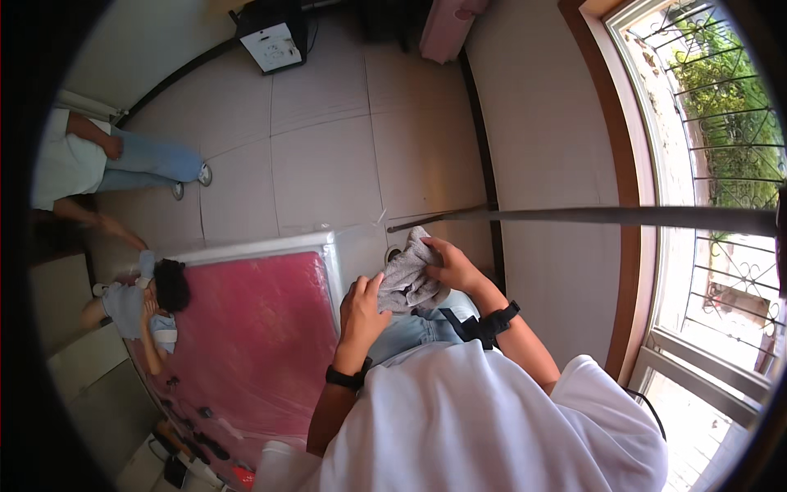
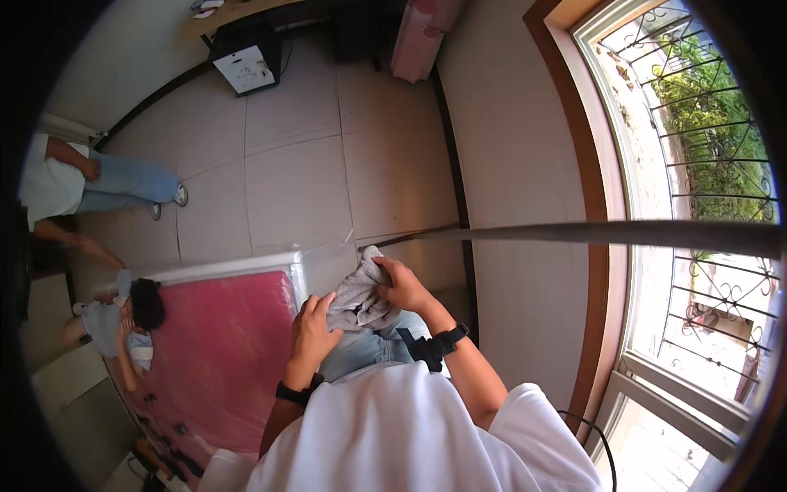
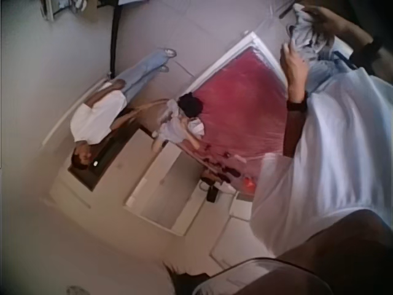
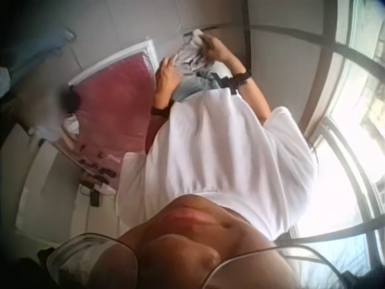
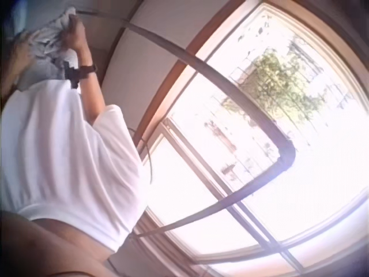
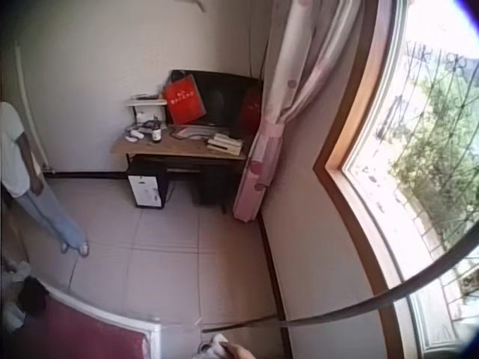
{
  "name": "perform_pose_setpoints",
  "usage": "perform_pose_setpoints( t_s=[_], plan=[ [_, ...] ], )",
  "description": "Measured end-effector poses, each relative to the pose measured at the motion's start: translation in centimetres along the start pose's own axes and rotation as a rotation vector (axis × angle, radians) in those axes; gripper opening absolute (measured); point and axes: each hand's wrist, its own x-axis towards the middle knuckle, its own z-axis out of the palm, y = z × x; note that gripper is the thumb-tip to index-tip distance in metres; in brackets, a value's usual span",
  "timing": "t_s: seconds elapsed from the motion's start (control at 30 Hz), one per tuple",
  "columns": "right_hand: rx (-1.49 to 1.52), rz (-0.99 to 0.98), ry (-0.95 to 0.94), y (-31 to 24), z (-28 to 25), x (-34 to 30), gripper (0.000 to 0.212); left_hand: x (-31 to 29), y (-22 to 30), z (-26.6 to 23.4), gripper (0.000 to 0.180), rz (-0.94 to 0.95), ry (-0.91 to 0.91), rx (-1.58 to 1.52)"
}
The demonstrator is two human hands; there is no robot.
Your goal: The person wipes a small white desk with a cloth, rearranges various remote controls, a tape measure, and a bottle, and places items into a drawer.
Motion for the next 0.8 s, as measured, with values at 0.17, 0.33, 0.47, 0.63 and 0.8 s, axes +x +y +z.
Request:
perform_pose_setpoints(
  t_s=[0.17,0.33,0.47,0.63,0.8],
  plan=[
    [-0.049,-0.031,0.047,-6.5,-8.6,13.0,0.064,14.5,2.8,-6.6,0.063,0.138,0.046,0.072],
    [-0.089,-0.096,0.156,-9.0,-16.9,25.1,0.065,28.7,4.9,-10.3,0.064,0.26,0.038,0.11],
    [0.143,-0.146,0.032,-7.9,-22.2,36.6,0.063,40.8,4.0,-13.0,0.052,0.242,0.043,0.06],
    [0.218,-0.125,-0.042,-16.0,-25.6,50.4,0.056,51.3,2.3,-19.4,0.053,0.192,0.107,0.189],
    [0.495,-0.051,-0.082,-27.0,-27.5,60.8,0.051,60.3,1.4,-27.4,0.067,0.064,0.302,0.199]
  ],
)
